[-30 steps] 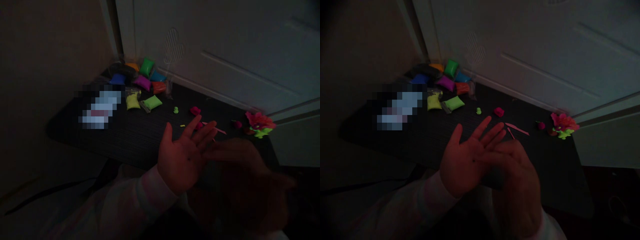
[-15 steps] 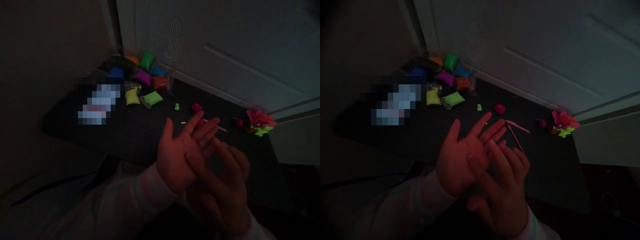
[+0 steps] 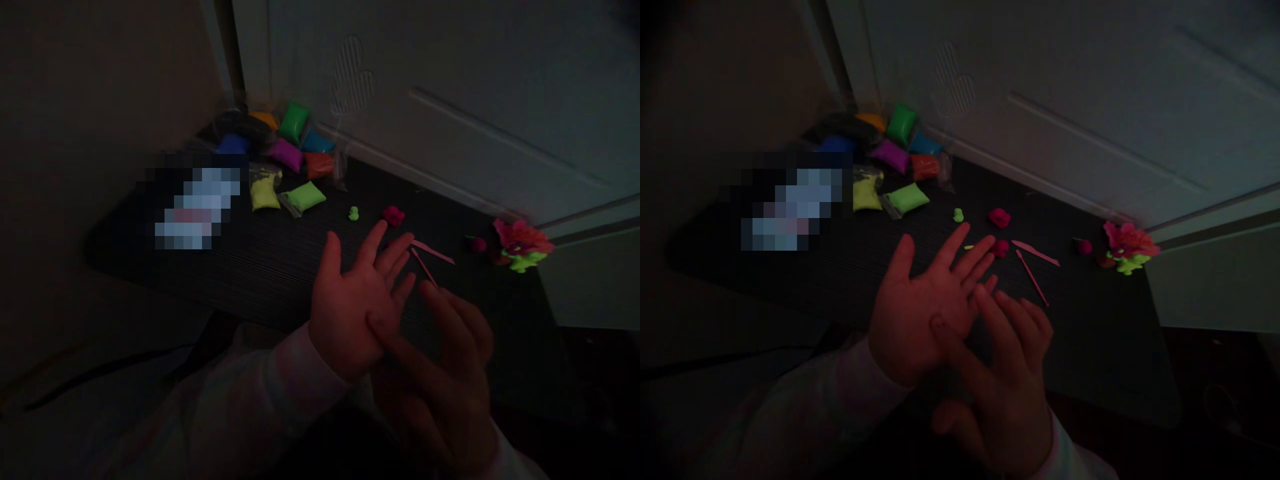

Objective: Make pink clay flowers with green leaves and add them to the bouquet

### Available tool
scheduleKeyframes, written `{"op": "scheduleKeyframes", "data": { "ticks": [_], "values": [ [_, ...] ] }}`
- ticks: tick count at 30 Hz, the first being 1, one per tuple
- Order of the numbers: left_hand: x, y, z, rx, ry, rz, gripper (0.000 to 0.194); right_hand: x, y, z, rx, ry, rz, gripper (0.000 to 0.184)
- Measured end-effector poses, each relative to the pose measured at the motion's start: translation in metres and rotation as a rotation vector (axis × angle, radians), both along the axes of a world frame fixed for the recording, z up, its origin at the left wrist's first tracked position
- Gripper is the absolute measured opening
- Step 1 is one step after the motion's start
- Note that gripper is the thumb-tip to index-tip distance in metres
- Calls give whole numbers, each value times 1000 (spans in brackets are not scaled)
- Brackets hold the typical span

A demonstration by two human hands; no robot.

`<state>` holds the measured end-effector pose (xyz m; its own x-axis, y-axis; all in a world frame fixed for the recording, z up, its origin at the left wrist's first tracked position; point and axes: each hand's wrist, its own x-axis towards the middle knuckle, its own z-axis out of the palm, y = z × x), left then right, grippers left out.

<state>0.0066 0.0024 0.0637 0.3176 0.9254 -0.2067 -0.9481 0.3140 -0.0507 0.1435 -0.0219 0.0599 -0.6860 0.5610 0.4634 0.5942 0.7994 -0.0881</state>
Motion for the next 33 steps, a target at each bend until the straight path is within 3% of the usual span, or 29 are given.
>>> {"op": "scheduleKeyframes", "data": {
  "ticks": [26,33],
  "values": [
    [-2,1,1,3,38,27,60,-1,0,-3,-9,1,-21,49],
    [-1,-1,0,79,-49,-33,63,3,-2,0,-168,131,1,51]
  ]
}}
